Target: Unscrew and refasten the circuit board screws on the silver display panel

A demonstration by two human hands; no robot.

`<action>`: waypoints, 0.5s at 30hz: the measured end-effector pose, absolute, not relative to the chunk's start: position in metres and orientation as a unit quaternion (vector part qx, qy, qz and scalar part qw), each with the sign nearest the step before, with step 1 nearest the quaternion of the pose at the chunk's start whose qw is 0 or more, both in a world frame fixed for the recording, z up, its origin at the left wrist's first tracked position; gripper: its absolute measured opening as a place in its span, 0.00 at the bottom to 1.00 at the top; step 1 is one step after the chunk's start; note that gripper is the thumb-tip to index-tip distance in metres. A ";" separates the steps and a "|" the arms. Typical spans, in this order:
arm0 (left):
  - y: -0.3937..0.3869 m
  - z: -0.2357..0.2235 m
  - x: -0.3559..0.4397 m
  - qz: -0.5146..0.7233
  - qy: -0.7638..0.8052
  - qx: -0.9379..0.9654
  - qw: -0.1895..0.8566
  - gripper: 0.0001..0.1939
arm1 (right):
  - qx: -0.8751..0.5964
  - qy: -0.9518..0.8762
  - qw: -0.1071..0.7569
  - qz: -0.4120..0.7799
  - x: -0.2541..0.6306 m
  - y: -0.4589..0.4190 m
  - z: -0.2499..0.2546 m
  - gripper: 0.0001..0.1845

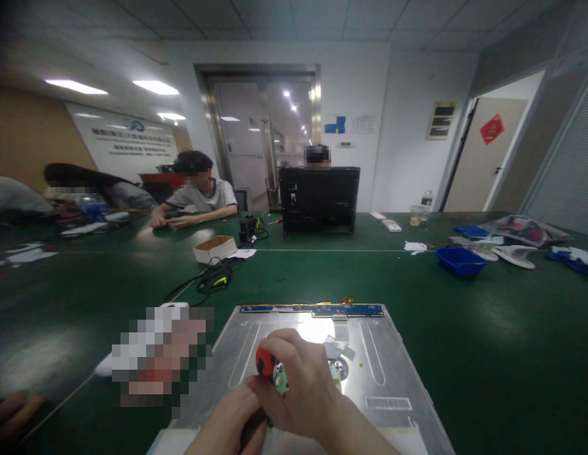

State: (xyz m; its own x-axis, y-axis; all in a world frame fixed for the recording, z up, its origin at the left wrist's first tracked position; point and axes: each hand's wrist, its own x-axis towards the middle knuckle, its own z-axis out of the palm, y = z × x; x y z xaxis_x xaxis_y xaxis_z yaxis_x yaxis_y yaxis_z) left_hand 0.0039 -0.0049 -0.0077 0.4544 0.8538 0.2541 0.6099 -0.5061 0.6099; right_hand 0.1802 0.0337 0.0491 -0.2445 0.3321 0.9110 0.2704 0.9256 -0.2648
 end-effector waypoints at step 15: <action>-0.007 -0.003 0.005 0.273 0.464 0.813 0.221 0.09 | -0.187 -0.792 0.579 0.051 0.182 0.031 0.053 0.22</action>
